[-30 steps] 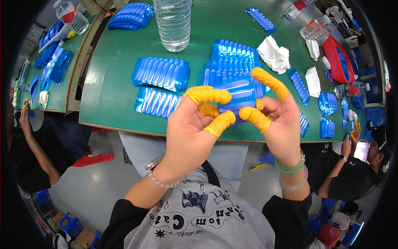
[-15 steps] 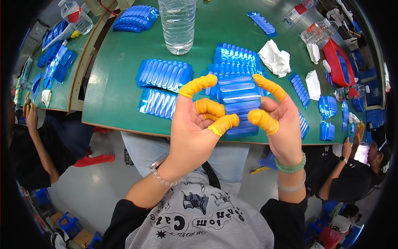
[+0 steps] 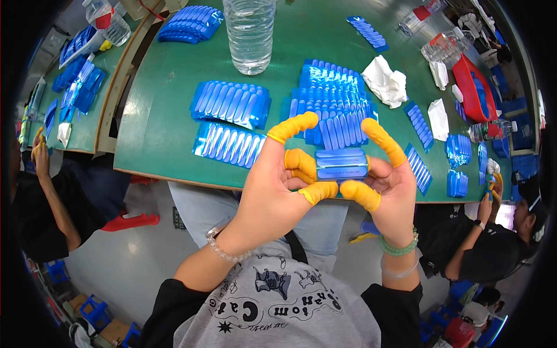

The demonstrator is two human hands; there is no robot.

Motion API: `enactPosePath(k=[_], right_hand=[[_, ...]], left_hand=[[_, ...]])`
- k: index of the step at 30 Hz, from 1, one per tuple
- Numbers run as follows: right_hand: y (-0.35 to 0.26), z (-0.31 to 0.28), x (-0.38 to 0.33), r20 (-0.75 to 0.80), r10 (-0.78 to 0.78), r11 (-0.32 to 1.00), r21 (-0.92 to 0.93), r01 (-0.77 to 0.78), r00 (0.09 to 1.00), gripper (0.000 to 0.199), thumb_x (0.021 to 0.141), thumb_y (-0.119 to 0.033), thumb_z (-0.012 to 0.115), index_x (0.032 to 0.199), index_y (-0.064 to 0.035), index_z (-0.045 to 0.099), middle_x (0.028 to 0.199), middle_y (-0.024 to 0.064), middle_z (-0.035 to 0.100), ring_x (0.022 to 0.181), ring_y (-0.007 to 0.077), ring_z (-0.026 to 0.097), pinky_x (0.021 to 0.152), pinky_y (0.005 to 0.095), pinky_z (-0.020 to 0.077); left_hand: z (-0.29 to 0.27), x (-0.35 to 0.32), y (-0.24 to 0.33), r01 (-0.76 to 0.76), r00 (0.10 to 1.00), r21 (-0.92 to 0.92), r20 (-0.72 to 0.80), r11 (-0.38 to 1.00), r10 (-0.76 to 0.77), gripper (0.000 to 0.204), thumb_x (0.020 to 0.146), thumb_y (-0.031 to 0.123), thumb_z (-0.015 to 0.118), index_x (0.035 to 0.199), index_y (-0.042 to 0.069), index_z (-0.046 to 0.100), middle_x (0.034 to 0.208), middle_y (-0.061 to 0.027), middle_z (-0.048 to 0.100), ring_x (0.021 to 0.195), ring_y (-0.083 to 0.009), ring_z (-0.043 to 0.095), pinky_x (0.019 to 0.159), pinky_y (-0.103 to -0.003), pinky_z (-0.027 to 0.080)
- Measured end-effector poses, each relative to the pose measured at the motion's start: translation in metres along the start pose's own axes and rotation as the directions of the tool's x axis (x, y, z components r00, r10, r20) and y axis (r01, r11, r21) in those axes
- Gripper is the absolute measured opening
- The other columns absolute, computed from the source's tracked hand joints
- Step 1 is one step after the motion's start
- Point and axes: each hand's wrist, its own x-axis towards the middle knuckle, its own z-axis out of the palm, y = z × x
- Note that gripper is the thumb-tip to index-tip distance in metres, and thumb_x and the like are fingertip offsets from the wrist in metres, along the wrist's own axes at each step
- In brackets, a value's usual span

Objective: The person separates strips from blue sheets by hand and places them on the table. The person then reaches up to an overhead shelf to grab yellow finger cots and fits them onto their fingers.

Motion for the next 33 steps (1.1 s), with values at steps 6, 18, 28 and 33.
enactPosePath(k=[6, 18, 28, 33], right_hand=[[0.012, -0.010, -0.008, -0.028, -0.042, 0.973, -0.228, 0.034, 0.999, 0.073, 0.074, 0.005, 0.073, 0.136, 0.0030, 0.034, 0.110, 0.0128, 0.063, 0.100, 0.0155, 0.060, 0.091, 0.0314, 0.0452], [0.012, 0.009, 0.008, -0.088, -0.074, 0.990, -0.128, 0.063, 0.993, 0.069, 0.075, 0.000, 0.074, 0.134, 0.0041, 0.038, 0.104, 0.0119, 0.065, 0.091, 0.0128, 0.061, 0.090, 0.0305, 0.0444], [0.011, -0.005, -0.002, -0.058, -0.220, 0.919, -0.347, 0.187, 0.974, 0.068, 0.072, -0.004, 0.077, 0.130, 0.0050, 0.044, 0.120, 0.0131, 0.060, 0.090, 0.0115, 0.060, 0.091, 0.0316, 0.0432], [0.002, -0.009, 0.006, -0.011, -0.228, 0.969, -0.098, 0.226, 0.974, 0.080, 0.069, -0.007, 0.080, 0.135, 0.0041, 0.037, 0.108, 0.0102, 0.061, 0.083, 0.0118, 0.056, 0.085, 0.0310, 0.0443]], left_hand=[[0.011, 0.003, -0.002, -0.138, 0.989, -0.037, -0.060, 0.990, 0.135, 0.075, 0.076, -0.008, 0.068, 0.137, 0.003, 0.027, 0.092, -0.0079, 0.057, 0.087, -0.0133, 0.060, 0.080, -0.028, 0.050], [-0.001, 0.002, -0.016, -0.171, 0.982, 0.126, -0.062, 0.977, 0.180, 0.073, 0.076, -0.001, 0.072, 0.136, 0.002, 0.030, 0.093, -0.0082, 0.060, 0.089, -0.0154, 0.061, 0.083, -0.030, 0.049], [-0.003, 0.004, 0.000, -0.058, 0.996, -0.150, -0.076, 0.987, 0.047, 0.072, 0.075, -0.004, 0.072, 0.134, 0.002, 0.031, 0.091, -0.0056, 0.057, 0.084, -0.0115, 0.057, 0.079, -0.027, 0.047], [-0.007, 0.002, -0.008, -0.247, 0.969, 0.104, 0.005, 0.963, 0.248, 0.078, 0.074, -0.011, 0.068, 0.138, 0.004, 0.025, 0.083, -0.0051, 0.055, 0.079, -0.0117, 0.057, 0.079, -0.028, 0.048]])
